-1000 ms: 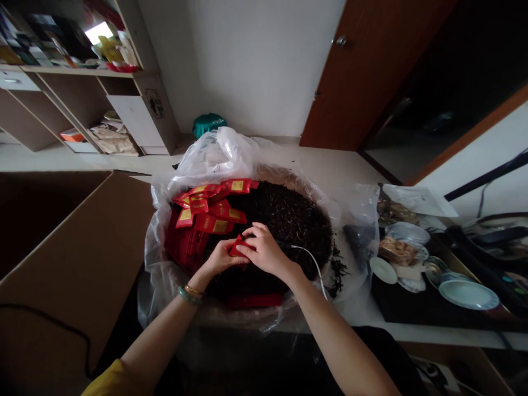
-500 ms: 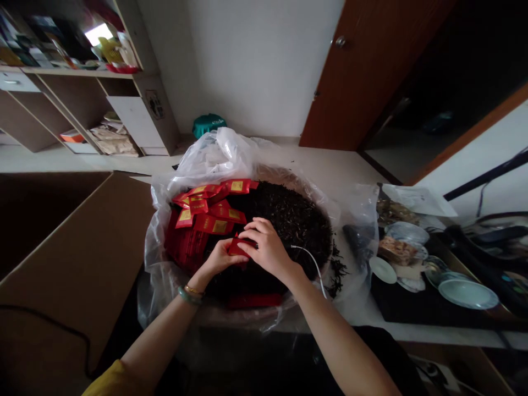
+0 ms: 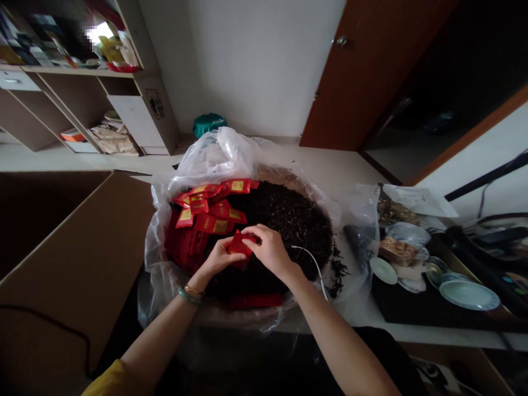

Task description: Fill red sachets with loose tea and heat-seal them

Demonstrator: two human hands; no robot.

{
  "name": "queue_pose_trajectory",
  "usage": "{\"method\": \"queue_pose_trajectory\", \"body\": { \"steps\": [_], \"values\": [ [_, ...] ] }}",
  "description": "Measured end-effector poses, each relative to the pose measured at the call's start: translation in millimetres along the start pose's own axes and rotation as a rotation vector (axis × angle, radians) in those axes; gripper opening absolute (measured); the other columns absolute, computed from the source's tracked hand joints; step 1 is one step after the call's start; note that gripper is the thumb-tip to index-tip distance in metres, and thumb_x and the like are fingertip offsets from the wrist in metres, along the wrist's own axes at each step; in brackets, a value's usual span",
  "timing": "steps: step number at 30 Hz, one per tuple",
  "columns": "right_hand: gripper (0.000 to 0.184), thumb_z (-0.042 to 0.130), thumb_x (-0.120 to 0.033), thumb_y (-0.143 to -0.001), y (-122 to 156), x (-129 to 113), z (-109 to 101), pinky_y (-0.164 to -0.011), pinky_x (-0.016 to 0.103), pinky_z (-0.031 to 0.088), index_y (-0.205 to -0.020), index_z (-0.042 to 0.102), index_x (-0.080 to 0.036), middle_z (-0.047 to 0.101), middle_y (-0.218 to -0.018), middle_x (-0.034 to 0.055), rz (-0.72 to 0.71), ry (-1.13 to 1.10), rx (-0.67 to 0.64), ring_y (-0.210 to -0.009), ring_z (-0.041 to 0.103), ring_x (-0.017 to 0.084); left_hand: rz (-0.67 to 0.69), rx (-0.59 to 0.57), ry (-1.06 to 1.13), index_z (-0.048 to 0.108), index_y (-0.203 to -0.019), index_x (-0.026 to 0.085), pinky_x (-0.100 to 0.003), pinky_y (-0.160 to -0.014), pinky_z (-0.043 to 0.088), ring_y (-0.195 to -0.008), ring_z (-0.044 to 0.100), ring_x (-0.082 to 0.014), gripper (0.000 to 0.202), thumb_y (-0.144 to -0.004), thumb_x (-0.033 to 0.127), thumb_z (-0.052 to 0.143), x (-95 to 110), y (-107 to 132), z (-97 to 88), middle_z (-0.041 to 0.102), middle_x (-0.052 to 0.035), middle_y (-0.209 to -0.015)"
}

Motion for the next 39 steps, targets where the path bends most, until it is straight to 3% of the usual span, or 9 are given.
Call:
{"method": "queue_pose_trajectory", "body": {
  "steps": [5, 10, 15, 19, 23, 27, 32, 35, 39],
  "values": [
    [0.028, 0.066, -0.019, -0.076, 1, 12, 8, -0.062, 0.024, 0.051, -0.104, 0.067, -0.021, 0.069, -0.072, -0.0006, 0.088, -0.047, -0.003, -0.06, 0.062, 0.013, 0.079, 0.101, -0.019, 0.069, -0.08, 0.011, -0.023, -0.064, 0.045, -0.066, 0.058, -0.014, 0.043, -0.067, 0.052, 0.071, 7, -1, -7.8, 0.068, -0.0024, -0.072],
    [0.008, 0.067, -0.026, -0.076, 0, 22, 13, -0.062, 0.025, 0.05, -0.079, 0.071, -0.019, 0.071, -0.072, 0.0021, 0.148, -0.049, -0.022, -0.063, 0.065, 0.016, 0.064, 0.224, 0.024, 0.068, -0.069, 0.012, -0.022, -0.058, 0.044, -0.059, 0.058, -0.0127, 0.039, -0.065, 0.051, 0.073, 4, -2, -15.5, 0.066, -0.0017, -0.064],
    [0.013, 0.064, -0.029, -0.079, 0, 22, 15, -0.066, 0.026, 0.051, -0.075, 0.072, -0.02, 0.071, -0.074, 0.0034, 0.103, -0.08, 0.023, -0.068, 0.065, 0.017, -0.108, 0.008, 0.171, 0.065, -0.097, 0.013, -0.026, -0.065, 0.051, -0.067, 0.065, -0.0162, 0.052, -0.055, 0.04, 0.083, -1, 1, 0.2, 0.071, -0.0043, -0.083],
    [0.025, 0.049, -0.032, -0.089, -2, 46, 15, -0.073, 0.028, 0.052, -0.098, 0.07, -0.02, 0.073, -0.09, 0.0054, 0.168, -0.093, 0.047, -0.08, 0.067, 0.019, -0.229, -0.003, 0.191, 0.067, -0.085, 0.008, -0.03, -0.062, 0.053, -0.06, 0.067, -0.0184, 0.052, -0.048, 0.038, 0.086, -8, 2, 2.7, 0.072, -0.0071, -0.075],
    [0.036, 0.054, -0.021, -0.085, 3, 73, 23, -0.085, 0.036, 0.048, -0.121, 0.059, -0.017, 0.069, -0.106, 0.0103, 0.144, 0.286, -0.119, -0.099, 0.061, 0.024, -0.184, 0.175, 0.275, 0.066, -0.084, 0.009, -0.031, -0.06, 0.055, -0.06, 0.067, -0.0198, 0.053, -0.046, 0.04, 0.086, -8, -2, -7.5, 0.073, -0.0083, -0.079],
    [0.057, 0.065, -0.022, -0.079, 15, 85, 41, -0.087, 0.042, 0.044, -0.133, 0.048, -0.017, 0.061, -0.121, 0.0145, 0.118, 0.697, -0.349, -0.109, 0.053, 0.03, -0.154, 0.207, 0.291, 0.068, -0.083, 0.009, -0.031, -0.06, 0.055, -0.06, 0.068, -0.0195, 0.05, -0.047, 0.038, 0.087, -8, -4, -10.3, 0.073, -0.009, -0.079],
    [0.053, 0.065, -0.024, -0.08, 19, 88, 51, -0.082, 0.041, 0.045, -0.13, 0.051, -0.018, 0.061, -0.113, 0.0151, 0.142, 0.819, -0.383, -0.103, 0.055, 0.029, -0.152, 0.206, 0.264, 0.069, -0.082, 0.008, -0.032, -0.063, 0.055, -0.06, 0.067, -0.0193, 0.051, -0.045, 0.039, 0.087, -12, -4, -11.6, 0.073, -0.0089, -0.078],
    [0.047, 0.065, -0.023, -0.08, 13, 91, 39, -0.08, 0.038, 0.048, -0.125, 0.055, -0.018, 0.062, -0.11, 0.0148, 0.103, 0.721, -0.304, -0.101, 0.057, 0.029, -0.158, 0.205, 0.253, 0.07, -0.082, 0.008, -0.031, -0.063, 0.055, -0.06, 0.067, -0.0186, 0.051, -0.046, 0.039, 0.087, -13, -4, -12.4, 0.073, -0.0079, -0.075],
    [0.048, 0.07, -0.03, -0.075, -2, 93, -6, -0.086, 0.038, 0.049, -0.121, 0.059, -0.019, 0.063, -0.111, 0.0121, 0.205, 0.412, -0.069, -0.101, 0.061, 0.026, -0.171, 0.192, 0.259, 0.07, -0.083, 0.008, -0.03, -0.061, 0.054, -0.059, 0.066, -0.0178, 0.053, -0.044, 0.039, 0.088, -10, -3, -11.0, 0.073, -0.008, -0.077]
  ]
}}
Point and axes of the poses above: each hand's wrist, its own y-axis away from the middle knuckle, its own z-axis out of the palm, x = y × z, the point moved 5 cm from there along -y, towards the middle knuckle
